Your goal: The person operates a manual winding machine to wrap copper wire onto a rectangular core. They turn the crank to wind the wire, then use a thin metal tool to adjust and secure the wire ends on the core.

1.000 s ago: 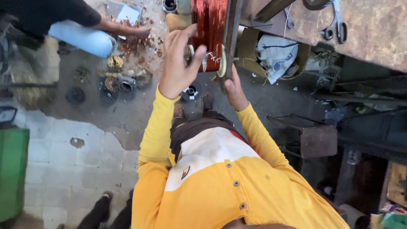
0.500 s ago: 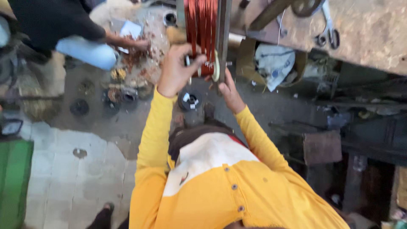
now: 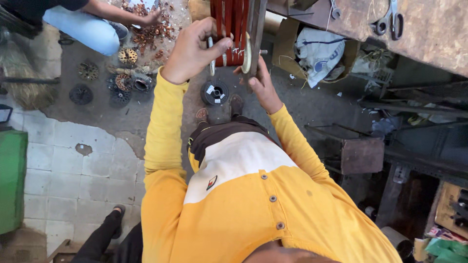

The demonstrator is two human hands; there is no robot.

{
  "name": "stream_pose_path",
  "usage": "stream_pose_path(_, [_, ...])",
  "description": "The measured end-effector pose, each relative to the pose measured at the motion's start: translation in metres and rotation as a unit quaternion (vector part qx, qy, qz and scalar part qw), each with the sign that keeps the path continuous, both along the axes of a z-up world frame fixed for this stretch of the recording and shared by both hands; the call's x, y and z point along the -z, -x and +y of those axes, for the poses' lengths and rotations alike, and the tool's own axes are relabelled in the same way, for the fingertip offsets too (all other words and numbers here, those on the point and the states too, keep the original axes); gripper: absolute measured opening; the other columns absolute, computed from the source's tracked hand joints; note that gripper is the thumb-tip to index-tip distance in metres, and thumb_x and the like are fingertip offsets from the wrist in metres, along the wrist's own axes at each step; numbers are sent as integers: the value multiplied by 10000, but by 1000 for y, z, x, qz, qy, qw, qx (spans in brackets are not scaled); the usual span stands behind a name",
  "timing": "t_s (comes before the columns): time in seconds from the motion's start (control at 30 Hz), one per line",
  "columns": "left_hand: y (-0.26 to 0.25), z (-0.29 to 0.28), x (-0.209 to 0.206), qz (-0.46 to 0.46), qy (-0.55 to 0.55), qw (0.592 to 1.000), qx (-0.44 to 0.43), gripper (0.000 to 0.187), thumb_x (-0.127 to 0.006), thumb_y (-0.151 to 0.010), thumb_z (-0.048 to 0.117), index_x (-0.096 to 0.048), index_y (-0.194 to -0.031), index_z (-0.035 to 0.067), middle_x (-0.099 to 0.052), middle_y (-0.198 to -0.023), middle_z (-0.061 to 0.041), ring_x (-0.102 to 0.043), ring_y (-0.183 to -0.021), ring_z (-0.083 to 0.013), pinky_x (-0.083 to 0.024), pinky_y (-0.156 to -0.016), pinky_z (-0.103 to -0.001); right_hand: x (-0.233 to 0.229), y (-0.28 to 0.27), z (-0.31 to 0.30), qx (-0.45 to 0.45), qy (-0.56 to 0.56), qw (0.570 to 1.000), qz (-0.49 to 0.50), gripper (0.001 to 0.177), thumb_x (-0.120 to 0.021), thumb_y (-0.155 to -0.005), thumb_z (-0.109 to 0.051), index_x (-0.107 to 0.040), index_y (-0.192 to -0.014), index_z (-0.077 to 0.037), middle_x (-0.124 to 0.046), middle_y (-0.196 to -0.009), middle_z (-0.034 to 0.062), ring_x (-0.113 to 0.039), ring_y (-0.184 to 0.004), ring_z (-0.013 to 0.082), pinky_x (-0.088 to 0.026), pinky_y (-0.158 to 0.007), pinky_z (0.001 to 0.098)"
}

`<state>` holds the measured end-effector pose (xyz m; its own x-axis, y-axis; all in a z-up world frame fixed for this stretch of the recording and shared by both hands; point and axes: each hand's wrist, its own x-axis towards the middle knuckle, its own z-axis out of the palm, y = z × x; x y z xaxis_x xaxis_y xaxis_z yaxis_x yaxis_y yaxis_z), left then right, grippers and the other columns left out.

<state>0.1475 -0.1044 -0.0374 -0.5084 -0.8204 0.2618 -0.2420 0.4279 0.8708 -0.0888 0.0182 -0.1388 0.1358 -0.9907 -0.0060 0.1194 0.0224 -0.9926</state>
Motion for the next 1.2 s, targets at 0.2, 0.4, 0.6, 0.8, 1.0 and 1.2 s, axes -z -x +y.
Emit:
stream_pose_path(0.2, [1, 6, -8, 171, -89, 980, 41, 261, -649, -1112, 201, -635, -1295, 15, -725, -1106, -19, -662, -1031, -83, -540, -865, -251, 3, 0, -7, -4, 0, 1000, -7, 1018, -699, -928, -645, -221, -1627, -81, -637, -1294, 150, -632, -1203, 215, -542, -965, 346])
stream_pose_path(0.4, [2, 5, -6, 158, -90, 983, 6, 202, -646, -1107, 143, -708, -1178, -36, -763, -977, -41, -702, -921, -87, -559, -839, -252, 5, 5, -7, -18, 3, 1000, 7, 989, -681, -949, -642, -240, -1630, -76, -644, -1305, 151, -631, -1174, 203, -544, -974, 349])
stream_pose_path(0.6, [7, 9, 2, 172, -100, 980, -20, 173, -667, -1083, 118, -699, -1156, -36, -770, -967, -59, -727, -907, -88, -580, -816, -252, 4, 4, -9, -21, -2, 1000, -1, 997, -683, -956, -624, -213, -1640, -71, -615, -1325, 156, -616, -1205, 212, -545, -971, 351])
stream_pose_path(0.8, [17, 18, 11, 135, 1, 987, -82, 253, -791, -991, 135, -708, -1203, 26, -725, -1073, -72, -675, -990, -170, -543, -885, -322, 5, 4, -9, -15, 9, 1000, -12, 997, -675, -955, -617, -193, -1641, -78, -600, -1347, 161, -625, -1218, 223, -566, -942, 354])
stream_pose_path(1.0, [17, 23, 13, 34, 72, 992, -96, 472, -862, -926, 161, -613, -1319, 83, -728, -1048, -28, -636, -1117, -262, -507, -965, -401, 2, 4, -7, -11, 1, 1000, -2, 995, -672, -952, -634, -228, -1638, -66, -621, -1347, 169, -638, -1151, 220, -566, -952, 360])
stream_pose_path(1.2, [21, 34, 13, 14, 111, 985, -130, 803, -863, -883, 202, -402, -1526, 65, -711, -1065, -21, -619, -1173, -282, -475, -978, -459, 1, 3, -6, 1, 3, 1000, -6, 1016, -680, -914, -694, -276, -1604, -66, -570, -1391, 133, -633, -1209, 230, -572, -919, 382])
